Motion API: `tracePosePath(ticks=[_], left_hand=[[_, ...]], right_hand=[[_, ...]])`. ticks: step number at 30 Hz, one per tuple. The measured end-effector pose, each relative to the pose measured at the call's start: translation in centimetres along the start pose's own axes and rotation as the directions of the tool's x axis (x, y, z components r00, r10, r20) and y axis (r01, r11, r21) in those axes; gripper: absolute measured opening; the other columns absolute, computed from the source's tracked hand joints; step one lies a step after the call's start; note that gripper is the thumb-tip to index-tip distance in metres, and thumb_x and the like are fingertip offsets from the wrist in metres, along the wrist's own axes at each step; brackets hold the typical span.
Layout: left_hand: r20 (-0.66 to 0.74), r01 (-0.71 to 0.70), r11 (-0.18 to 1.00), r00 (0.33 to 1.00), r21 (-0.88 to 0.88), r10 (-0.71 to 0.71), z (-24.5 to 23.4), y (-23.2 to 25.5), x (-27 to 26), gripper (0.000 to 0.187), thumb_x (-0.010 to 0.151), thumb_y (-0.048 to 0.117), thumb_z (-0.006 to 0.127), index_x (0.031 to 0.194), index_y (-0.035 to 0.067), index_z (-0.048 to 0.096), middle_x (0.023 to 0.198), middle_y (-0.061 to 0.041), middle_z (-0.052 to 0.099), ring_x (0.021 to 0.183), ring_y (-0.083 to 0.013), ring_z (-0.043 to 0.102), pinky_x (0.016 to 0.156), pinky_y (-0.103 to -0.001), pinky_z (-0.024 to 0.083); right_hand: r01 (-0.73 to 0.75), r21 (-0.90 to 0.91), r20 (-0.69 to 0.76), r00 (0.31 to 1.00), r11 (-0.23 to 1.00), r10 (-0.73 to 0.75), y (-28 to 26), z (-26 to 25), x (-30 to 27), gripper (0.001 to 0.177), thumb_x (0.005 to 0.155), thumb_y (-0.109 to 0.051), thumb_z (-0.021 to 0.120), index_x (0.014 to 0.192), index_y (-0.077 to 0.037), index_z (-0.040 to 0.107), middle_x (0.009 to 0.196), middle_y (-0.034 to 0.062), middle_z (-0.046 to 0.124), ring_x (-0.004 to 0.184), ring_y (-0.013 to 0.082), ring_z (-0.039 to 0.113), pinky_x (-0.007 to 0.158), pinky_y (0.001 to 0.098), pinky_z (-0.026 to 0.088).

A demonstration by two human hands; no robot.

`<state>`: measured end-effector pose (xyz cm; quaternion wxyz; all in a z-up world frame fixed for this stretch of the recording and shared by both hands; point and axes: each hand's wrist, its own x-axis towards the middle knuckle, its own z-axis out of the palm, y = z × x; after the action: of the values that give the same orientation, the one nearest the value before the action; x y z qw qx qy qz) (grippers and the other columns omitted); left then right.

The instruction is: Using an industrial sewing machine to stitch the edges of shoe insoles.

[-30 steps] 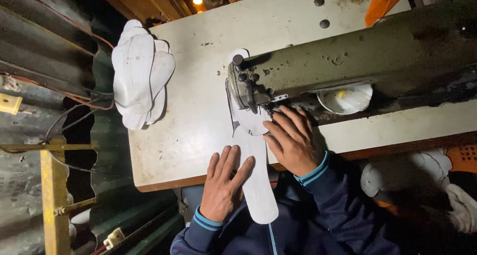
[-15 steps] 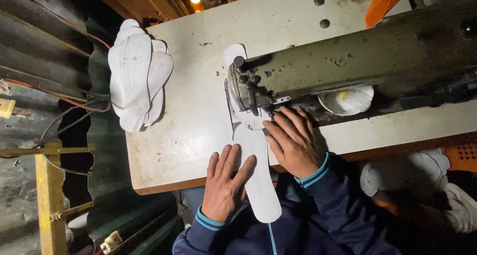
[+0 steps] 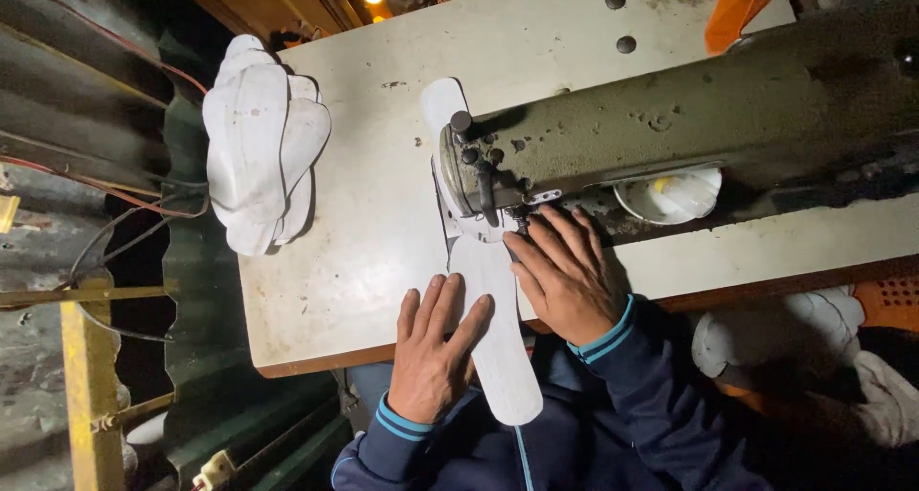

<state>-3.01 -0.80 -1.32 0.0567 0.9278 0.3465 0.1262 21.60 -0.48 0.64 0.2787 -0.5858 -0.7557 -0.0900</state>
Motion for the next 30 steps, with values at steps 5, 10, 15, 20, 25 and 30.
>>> tracePosePath(ticks=[5, 10, 15, 20, 25, 30], left_hand=[[-0.005, -0.001, 1.000, 1.000, 0.009, 0.001, -0.1, -0.1, 0.4, 0.067, 0.095, 0.019, 0.061, 0.157, 0.024, 0.037, 0.162, -0.022, 0.036, 0.153, -0.0413, 0.031, 0.124, -0.061, 0.021], [0.004, 0.001, 1.000, 1.000, -0.018, -0.001, -0.1, -0.2, 0.5, 0.069, 0.092, 0.015, 0.060, 0.157, 0.024, 0.037, 0.163, -0.022, 0.035, 0.153, -0.0412, 0.031, 0.124, -0.061, 0.021], [0.008, 0.011, 1.000, 1.000, -0.023, -0.011, -0.3, -0.3, 0.7, 0.070, 0.090, 0.016, 0.062, 0.156, 0.024, 0.039, 0.162, -0.022, 0.037, 0.152, -0.0409, 0.033, 0.123, -0.061, 0.022], [0.010, 0.012, 0.999, 1.000, -0.037, -0.012, -0.2, -0.4, 0.8, 0.066, 0.095, 0.021, 0.058, 0.158, 0.024, 0.037, 0.163, -0.021, 0.035, 0.153, -0.0402, 0.032, 0.124, -0.061, 0.021], [0.005, 0.009, 0.999, 1.000, -0.036, -0.009, -0.2, -0.6, 1.2, 0.070, 0.090, 0.015, 0.059, 0.156, 0.024, 0.039, 0.162, -0.022, 0.037, 0.152, -0.0412, 0.034, 0.123, -0.061, 0.022], [0.012, 0.010, 0.998, 1.000, -0.054, -0.009, 0.1, -0.9, 1.5, 0.071, 0.091, 0.013, 0.055, 0.159, 0.025, 0.036, 0.164, -0.020, 0.034, 0.155, -0.0406, 0.029, 0.124, -0.062, 0.019]], right_hand=[[-0.010, 0.008, -0.012, 1.000, 1.000, 0.010, 0.0, 0.3, -0.1, 0.030, 0.098, -0.023, 0.068, 0.126, -0.014, 0.072, 0.125, 0.0102, 0.068, 0.129, 0.0331, 0.058, 0.114, 0.0546, 0.042], [-0.011, 0.018, -0.007, 1.000, 1.000, 0.011, 0.0, 0.0, 0.1, 0.031, 0.098, -0.022, 0.068, 0.127, -0.013, 0.071, 0.126, 0.0103, 0.068, 0.129, 0.0335, 0.057, 0.114, 0.0545, 0.042], [-0.008, 0.002, 0.019, 1.000, 1.000, 0.008, 0.0, 0.0, 0.1, 0.033, 0.097, -0.022, 0.067, 0.129, -0.014, 0.069, 0.128, 0.0094, 0.067, 0.130, 0.0329, 0.056, 0.113, 0.0545, 0.041], [-0.014, 0.025, -0.003, 1.000, 1.000, 0.014, 0.0, 0.2, 0.1, 0.030, 0.098, -0.021, 0.068, 0.128, -0.013, 0.071, 0.125, 0.0105, 0.069, 0.130, 0.0334, 0.057, 0.114, 0.0547, 0.042], [-0.018, 0.029, 0.012, 1.000, 0.999, 0.017, 0.0, 0.1, 0.2, 0.031, 0.097, -0.021, 0.067, 0.127, -0.014, 0.070, 0.124, 0.0098, 0.070, 0.129, 0.0337, 0.057, 0.114, 0.0551, 0.041], [-0.012, 0.023, 0.014, 1.000, 1.000, 0.012, 0.2, 0.2, 0.1, 0.029, 0.098, -0.020, 0.067, 0.126, -0.015, 0.071, 0.121, 0.0069, 0.070, 0.128, 0.0327, 0.058, 0.113, 0.0549, 0.042]])
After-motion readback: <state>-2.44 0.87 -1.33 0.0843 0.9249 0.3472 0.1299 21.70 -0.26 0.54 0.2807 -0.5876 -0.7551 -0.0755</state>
